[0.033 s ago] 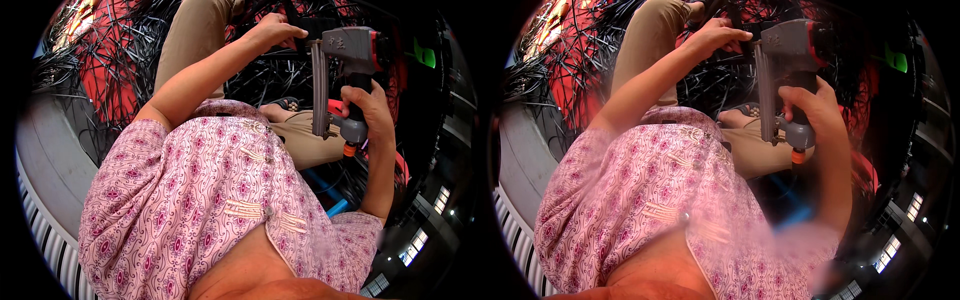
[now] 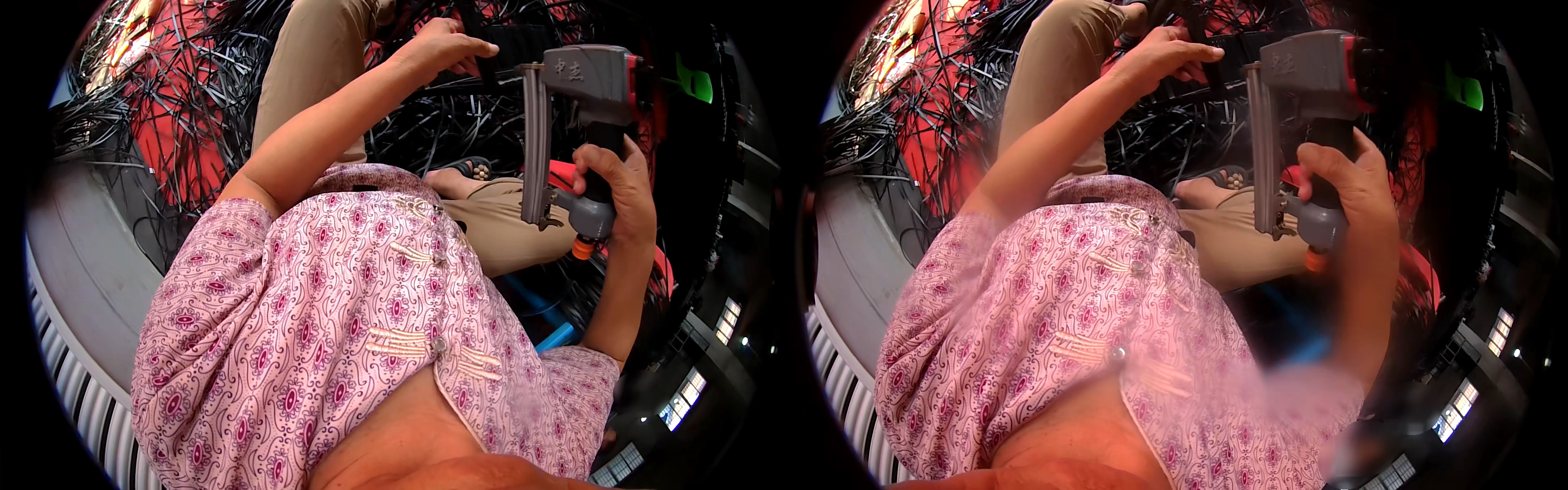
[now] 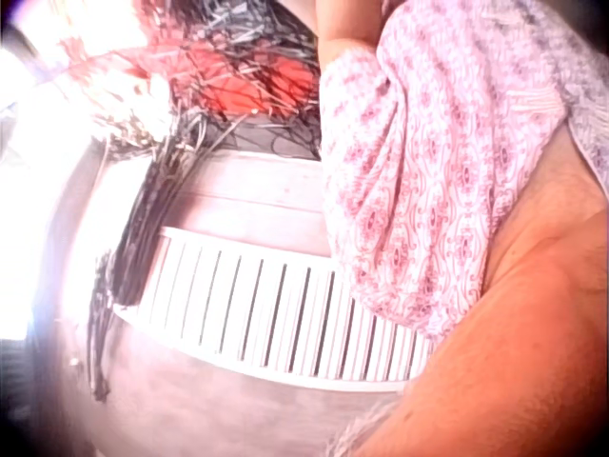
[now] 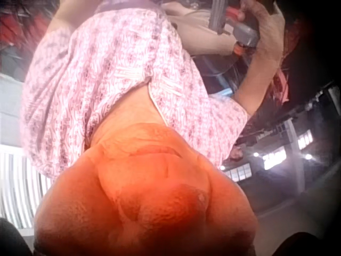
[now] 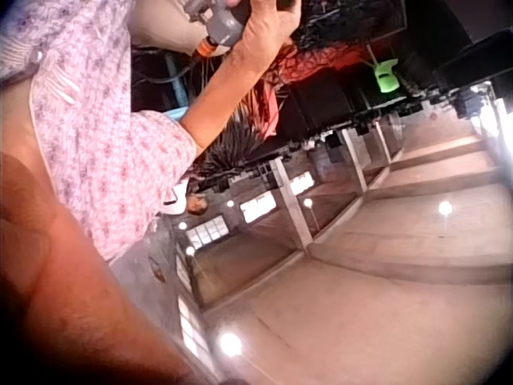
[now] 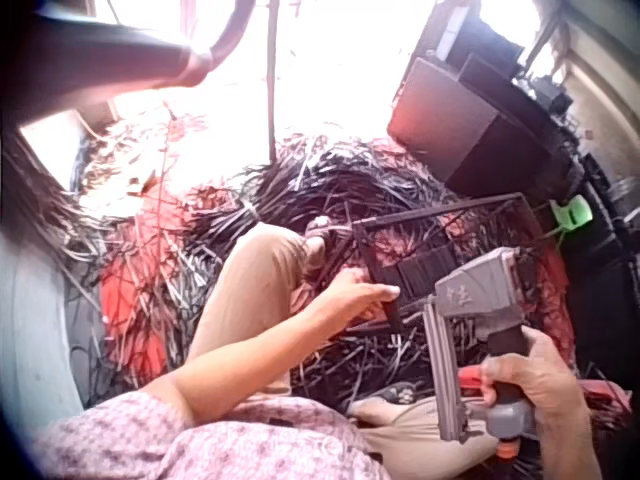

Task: The person sits on the floor and weaves black palm fibers into a large, spherical structure. They use a staple gun to secure the fibers and a pair of scissors to trim excess material. The person repeatedly picks up fibers, weaves them into the structure, and secures them with the staple gun.

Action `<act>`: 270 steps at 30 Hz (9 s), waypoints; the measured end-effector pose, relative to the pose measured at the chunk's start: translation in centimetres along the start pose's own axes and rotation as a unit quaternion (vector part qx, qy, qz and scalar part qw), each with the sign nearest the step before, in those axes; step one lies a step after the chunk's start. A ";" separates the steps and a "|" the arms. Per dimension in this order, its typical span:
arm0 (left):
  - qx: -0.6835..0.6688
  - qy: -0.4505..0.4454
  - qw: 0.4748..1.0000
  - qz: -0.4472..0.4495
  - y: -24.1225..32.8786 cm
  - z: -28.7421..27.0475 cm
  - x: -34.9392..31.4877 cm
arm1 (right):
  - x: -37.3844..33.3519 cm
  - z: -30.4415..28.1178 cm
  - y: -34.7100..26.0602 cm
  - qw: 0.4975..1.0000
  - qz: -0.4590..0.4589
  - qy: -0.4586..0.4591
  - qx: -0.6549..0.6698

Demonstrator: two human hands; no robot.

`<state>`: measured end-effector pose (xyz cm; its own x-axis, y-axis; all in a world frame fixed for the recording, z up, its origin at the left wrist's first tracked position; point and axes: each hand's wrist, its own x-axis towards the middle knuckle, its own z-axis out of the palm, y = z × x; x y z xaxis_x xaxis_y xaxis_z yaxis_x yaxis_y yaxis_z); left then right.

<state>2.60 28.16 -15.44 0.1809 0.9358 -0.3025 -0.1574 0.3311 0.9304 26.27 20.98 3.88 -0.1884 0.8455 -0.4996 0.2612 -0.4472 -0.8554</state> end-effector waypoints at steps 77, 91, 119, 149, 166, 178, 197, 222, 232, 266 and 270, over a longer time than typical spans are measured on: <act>0.067 0.121 0.968 0.211 12.0 -1.5 -12.4 | -7.0 -28.9 10.3 0.864 -0.218 0.236 0.388; -0.074 -0.038 0.995 0.055 10.9 5.7 -15.0 | -2.7 9.9 3.7 0.898 -0.226 -0.108 0.360; 0.190 0.075 0.949 0.239 15.8 -2.7 -8.4 | 9.4 2.4 -2.7 0.708 -0.449 -0.019 -0.545; 0.023 0.178 0.941 0.287 15.3 -4.7 -7.4 | 10.0 -4.1 -0.8 0.800 -0.423 0.150 -0.397; 0.259 -0.235 0.928 -0.128 5.3 3.9 -15.7 | -10.4 -32.1 19.1 0.729 0.171 0.635 -0.190; 0.516 -0.426 0.677 0.306 5.6 9.6 -14.7 | -5.7 2.1 3.3 0.867 -0.455 0.014 -0.205; 0.451 -0.231 0.808 0.302 11.7 4.2 -15.5 | -19.5 -6.3 5.6 0.735 -0.092 0.566 -0.361; 0.327 -0.204 0.911 0.146 4.2 -0.4 -17.0 | -10.1 -0.6 14.4 0.791 -0.086 0.494 -0.351; 0.365 0.079 0.870 0.321 8.4 -1.7 -11.5 | -7.2 0.7 17.8 0.669 -0.098 0.564 -0.474; 0.705 0.067 0.667 0.231 9.7 4.2 0.4 | -7.0 0.5 19.1 0.699 -0.277 0.586 -0.303; 0.697 0.096 0.664 0.251 10.0 2.9 1.1 | -7.4 0.3 18.7 0.680 -0.298 0.587 -0.322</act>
<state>4.02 32.19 -5.86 0.2972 0.9284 0.2230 0.9258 -0.3373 0.1705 32.26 6.27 -8.47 0.3434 0.6402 0.6871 0.9020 -0.0210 -0.4312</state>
